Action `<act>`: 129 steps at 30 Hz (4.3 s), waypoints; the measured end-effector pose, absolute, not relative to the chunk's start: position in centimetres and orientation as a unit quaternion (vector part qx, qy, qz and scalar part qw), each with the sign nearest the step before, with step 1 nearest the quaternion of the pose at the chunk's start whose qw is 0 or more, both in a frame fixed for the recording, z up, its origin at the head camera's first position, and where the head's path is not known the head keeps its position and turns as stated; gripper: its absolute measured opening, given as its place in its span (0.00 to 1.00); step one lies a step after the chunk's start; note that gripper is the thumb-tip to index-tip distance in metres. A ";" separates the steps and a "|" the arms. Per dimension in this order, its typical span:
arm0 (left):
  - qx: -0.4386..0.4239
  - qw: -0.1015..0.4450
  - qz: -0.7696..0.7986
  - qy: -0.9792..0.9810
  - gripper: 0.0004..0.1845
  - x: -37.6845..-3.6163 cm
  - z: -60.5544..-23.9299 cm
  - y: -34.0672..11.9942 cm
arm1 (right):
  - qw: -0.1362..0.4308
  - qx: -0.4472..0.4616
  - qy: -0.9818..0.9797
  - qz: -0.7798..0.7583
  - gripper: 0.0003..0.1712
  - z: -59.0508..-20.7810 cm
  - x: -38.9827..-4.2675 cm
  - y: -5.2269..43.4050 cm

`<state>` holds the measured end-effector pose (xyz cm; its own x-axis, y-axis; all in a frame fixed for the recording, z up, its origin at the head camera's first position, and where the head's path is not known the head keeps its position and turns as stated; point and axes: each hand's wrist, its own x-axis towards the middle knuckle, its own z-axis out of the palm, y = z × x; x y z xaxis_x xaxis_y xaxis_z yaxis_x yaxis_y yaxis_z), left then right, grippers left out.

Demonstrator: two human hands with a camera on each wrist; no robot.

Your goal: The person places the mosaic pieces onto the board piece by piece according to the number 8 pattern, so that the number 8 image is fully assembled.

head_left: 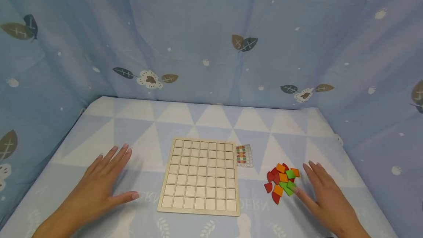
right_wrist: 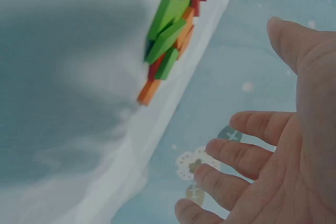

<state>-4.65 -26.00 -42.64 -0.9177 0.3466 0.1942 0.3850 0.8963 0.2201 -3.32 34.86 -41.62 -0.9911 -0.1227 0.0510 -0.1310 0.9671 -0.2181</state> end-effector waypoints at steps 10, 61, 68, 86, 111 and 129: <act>-0.200 0.062 -0.140 -0.968 0.67 -4.8 -42.4 -24.9 | 0.025 0.106 -0.988 0.107 0.49 -40.7 -4.5 33.3; -0.280 -0.109 -0.230 -0.926 0.68 -5.4 -43.7 -18.7 | -0.042 0.079 -0.992 0.087 0.15 -42.6 -7.4 31.1; -0.276 -0.117 -0.236 -0.924 0.68 -5.5 -43.7 -18.8 | -0.068 0.062 -0.990 0.107 0.14 -42.1 -7.9 31.6; -0.270 -0.123 -0.237 -0.925 0.69 -5.6 -43.5 -19.1 | -0.055 0.072 -0.979 0.183 0.12 -41.4 -8.4 31.3; -0.281 -0.115 -0.258 -0.917 0.67 -5.6 -44.1 -19.3 | -0.054 0.246 -0.929 0.271 0.01 -37.7 -16.3 21.6; -0.282 -0.104 -0.259 -0.918 0.66 -5.3 -44.5 -19.6 | -0.129 0.302 -0.901 0.283 0.04 -40.5 -22.0 13.2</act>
<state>-5.33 -19.56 -44.51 -0.8197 0.5711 -0.0450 0.4630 0.7067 0.5350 -22.00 13.16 -40.50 -0.7846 -0.6170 -0.0608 -0.4715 0.6575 -0.5877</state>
